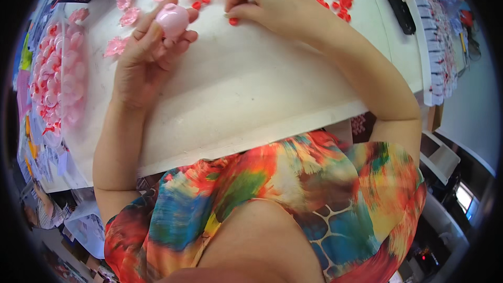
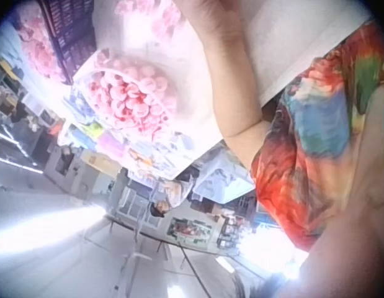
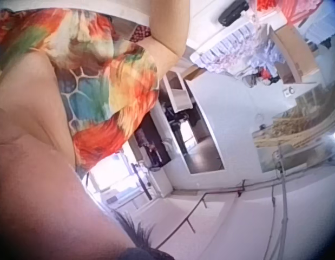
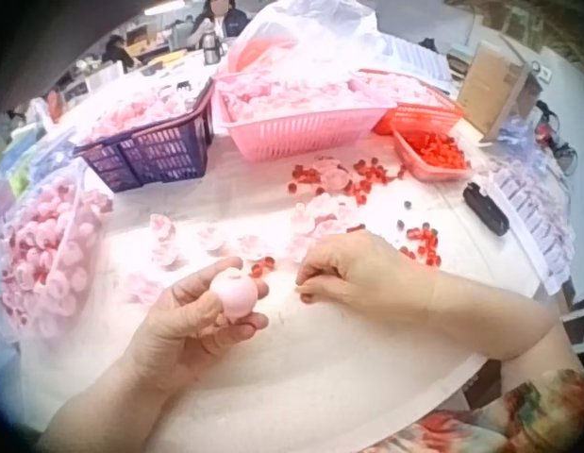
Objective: The person assembles small pink plastic components by hand.
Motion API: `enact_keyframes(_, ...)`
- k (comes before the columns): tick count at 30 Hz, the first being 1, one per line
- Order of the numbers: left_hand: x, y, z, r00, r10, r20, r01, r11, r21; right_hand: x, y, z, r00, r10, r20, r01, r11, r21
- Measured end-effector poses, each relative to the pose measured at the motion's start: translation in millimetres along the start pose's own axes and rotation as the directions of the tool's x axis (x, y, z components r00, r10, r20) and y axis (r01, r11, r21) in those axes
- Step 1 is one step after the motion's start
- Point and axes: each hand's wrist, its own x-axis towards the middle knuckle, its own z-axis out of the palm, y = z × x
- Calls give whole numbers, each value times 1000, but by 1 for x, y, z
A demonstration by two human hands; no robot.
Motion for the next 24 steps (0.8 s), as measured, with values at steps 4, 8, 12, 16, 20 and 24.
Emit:
enact_keyframes(4, -2, 0, 2, 998, -59, -25, 59, 998, -1, -10, 0, -1, 990, -140, -4, 136, 971, -196)
enact_keyframes(8, 1, -6, 7, 985, -170, -31, 167, 983, -79, -21, -3, -2, 993, -111, -36, 103, 981, -162)
enact_keyframes(12, -8, -2, 5, 993, -120, 9, 121, 990, -71, -20, -14, 2, 993, -93, -68, 92, 996, -17)
enact_keyframes(16, -9, -2, 6, 993, -118, 30, 120, 991, -65, -18, -14, 3, 970, -215, -116, 198, 970, -143)
enact_keyframes(20, -11, -1, 8, 991, -124, 54, 127, 991, -51, -17, -17, 3, 960, -182, -215, 182, 983, -20)
enact_keyframes(24, -6, -8, 13, 983, -182, 28, 182, 983, -16, -23, -7, -4, 916, -261, -306, 281, 959, 24)
